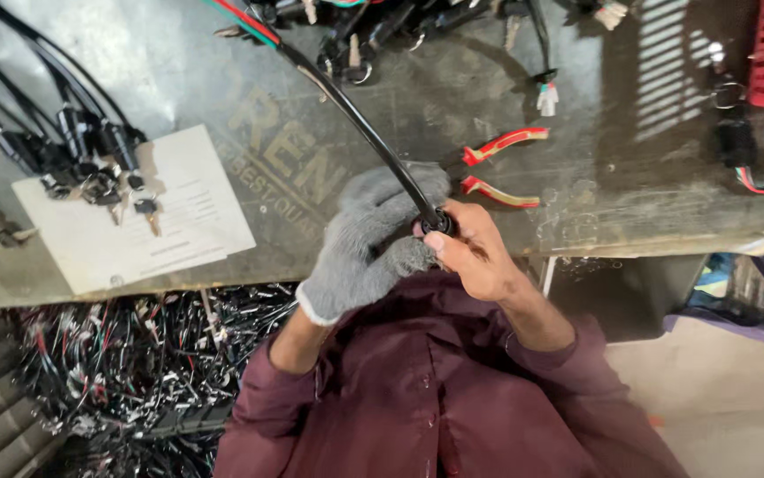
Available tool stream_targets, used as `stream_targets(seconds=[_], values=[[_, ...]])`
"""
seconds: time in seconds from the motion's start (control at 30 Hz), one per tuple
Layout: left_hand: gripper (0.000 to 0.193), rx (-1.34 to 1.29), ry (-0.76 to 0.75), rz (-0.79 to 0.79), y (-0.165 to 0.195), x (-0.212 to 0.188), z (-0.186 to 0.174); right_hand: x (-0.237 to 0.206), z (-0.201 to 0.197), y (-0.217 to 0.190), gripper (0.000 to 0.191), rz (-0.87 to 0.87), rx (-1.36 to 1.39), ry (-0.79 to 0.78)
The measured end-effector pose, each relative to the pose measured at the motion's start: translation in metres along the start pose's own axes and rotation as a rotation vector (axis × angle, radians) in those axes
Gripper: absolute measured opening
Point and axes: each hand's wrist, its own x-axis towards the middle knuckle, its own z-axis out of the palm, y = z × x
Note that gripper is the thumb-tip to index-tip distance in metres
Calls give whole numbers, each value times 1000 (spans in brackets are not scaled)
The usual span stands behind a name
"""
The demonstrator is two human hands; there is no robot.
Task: The person strips the outer insulation from black electrical cables at a workbench. They hold a cable in one gloved hand, use red-handled pliers to cut and pull the insulation off the ends, and set the processed cables aside with other finished wiring harnesses on the table.
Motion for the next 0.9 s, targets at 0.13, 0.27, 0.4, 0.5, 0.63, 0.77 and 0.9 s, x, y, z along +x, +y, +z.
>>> stream_targets(seconds=[0.13, 0.27, 0.4, 0.5, 0.63, 0.77, 0.9], values=[[43, 34, -48, -3, -12, -10, 5, 4, 3, 10, 25, 53, -6, 43], [35, 7, -31, 9, -20, -15, 5, 14, 1, 3, 25, 86, 22, -39], [16, -249, -204, 96, -24, -17, -5, 10, -5, 5, 59, 112, 371, -362], [24, -455, -135, 28, -22, -21, -2, 2, -6, 26, 63, 326, 672, -534], [10, -403, -35, -102, -17, -22, 11, 1, 2, 60, 57, 137, 604, -439], [30, -457, 131, -450, -16, -14, 20, 19, 19, 47, 58, -157, 209, 176], [34, -299, 182, -236, -21, -9, 23, 32, 17, -13, 61, -446, -482, 281]])
